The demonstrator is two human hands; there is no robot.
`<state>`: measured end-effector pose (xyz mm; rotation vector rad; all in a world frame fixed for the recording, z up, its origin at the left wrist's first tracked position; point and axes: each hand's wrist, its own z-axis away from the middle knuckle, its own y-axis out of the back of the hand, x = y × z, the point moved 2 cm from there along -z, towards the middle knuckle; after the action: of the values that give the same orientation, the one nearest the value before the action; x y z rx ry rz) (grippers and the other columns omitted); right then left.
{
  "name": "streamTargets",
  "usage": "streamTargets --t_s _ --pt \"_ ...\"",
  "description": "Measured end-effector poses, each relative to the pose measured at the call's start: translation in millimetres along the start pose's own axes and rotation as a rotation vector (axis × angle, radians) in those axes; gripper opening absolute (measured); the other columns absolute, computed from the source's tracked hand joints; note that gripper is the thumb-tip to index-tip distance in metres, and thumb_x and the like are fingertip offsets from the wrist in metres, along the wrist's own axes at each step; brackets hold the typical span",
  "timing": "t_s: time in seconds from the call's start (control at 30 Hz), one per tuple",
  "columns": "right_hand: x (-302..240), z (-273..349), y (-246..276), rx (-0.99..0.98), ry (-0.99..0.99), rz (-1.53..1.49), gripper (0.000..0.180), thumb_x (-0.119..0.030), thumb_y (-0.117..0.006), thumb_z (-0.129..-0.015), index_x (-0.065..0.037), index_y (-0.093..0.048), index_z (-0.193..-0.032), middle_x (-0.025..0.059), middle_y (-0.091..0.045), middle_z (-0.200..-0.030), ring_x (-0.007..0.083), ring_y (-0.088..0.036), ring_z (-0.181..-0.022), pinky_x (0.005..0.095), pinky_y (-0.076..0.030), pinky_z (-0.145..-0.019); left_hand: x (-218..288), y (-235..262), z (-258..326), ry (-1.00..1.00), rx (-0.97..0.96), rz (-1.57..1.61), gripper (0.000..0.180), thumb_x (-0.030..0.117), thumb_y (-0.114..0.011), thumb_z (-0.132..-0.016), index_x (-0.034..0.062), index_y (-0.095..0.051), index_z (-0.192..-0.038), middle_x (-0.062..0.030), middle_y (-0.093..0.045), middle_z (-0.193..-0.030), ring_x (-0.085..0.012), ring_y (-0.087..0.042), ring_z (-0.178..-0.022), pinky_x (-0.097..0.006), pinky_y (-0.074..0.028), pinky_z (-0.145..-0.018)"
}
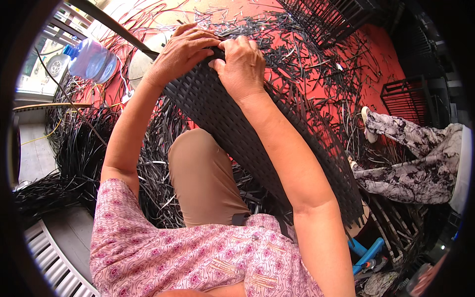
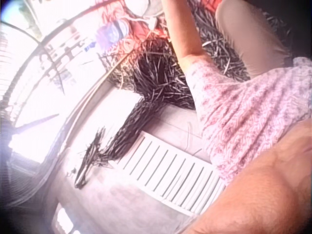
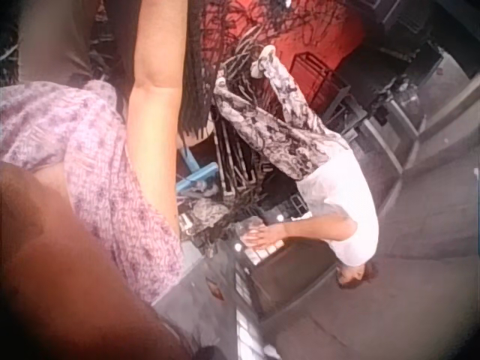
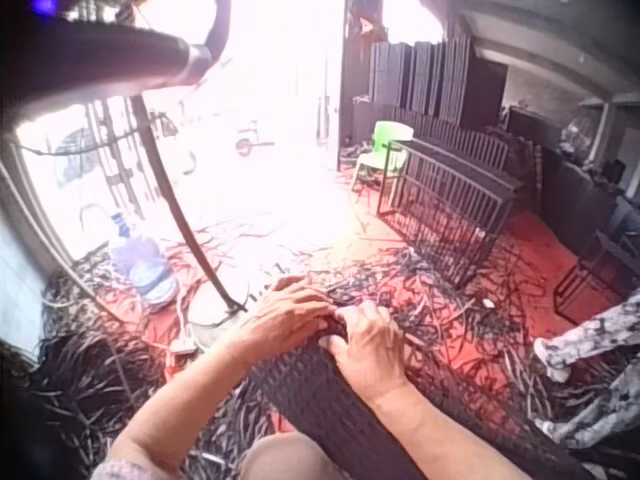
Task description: The person sits cross-legged on the floor and weaves black plastic strips into a round basket by hand. They interlace the strips through the vertical frame, pull them tight, and adjust the weave pattern to build up the basket wall.
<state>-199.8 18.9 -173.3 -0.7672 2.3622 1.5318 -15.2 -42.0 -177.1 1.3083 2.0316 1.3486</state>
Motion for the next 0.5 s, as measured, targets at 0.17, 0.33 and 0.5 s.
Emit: streamTargets --t_s 0.17,0.33,0.5 --pt "-0.2 -1.7 -2.6 -0.02 0.032 0.036 0.04 -0.027 -0.09 -0.077 -0.006 -0.076 -0.108 0.0161 -0.07 -0.109 0.0349 -0.068 -0.108 0.0476 -0.056 -0.093 5.6 -11.8 10.3 0.064 0.12 0.106 0.031 0.023 -0.067 -0.101 0.0136 -0.072 -0.13 -0.0077 -0.071 -0.131 -0.0284 -0.062 -0.131 -0.045 -0.04 -0.117" --pt "-2.7 -8.5 4.2 -0.137 -0.103 0.031 0.042 -0.029 -0.09 -0.076 -0.003 -0.075 -0.106 0.0189 -0.072 -0.107 0.0374 -0.071 -0.105 0.048 -0.057 -0.092 -6.4 4.3 -4.7 0.081 -0.098 0.168 0.039 0.022 -0.074 -0.092 0.0159 -0.072 -0.131 -0.0067 -0.067 -0.128 -0.0277 -0.061 -0.127 -0.045 -0.042 -0.112" --pt "4.9 -10.4 -0.7 -0.114 -0.153 -0.103 0.044 -0.028 -0.094 -0.071 -0.003 -0.076 -0.102 0.0179 -0.074 -0.101 0.0369 -0.074 -0.097 0.047 -0.058 -0.089 -16.4 5.8 -13.5 0.046 -0.181 0.219 0.038 0.018 -0.078 -0.087 0.0161 -0.074 -0.126 -0.0068 -0.065 -0.119 -0.0271 -0.061 -0.122 -0.044 -0.044 -0.108"
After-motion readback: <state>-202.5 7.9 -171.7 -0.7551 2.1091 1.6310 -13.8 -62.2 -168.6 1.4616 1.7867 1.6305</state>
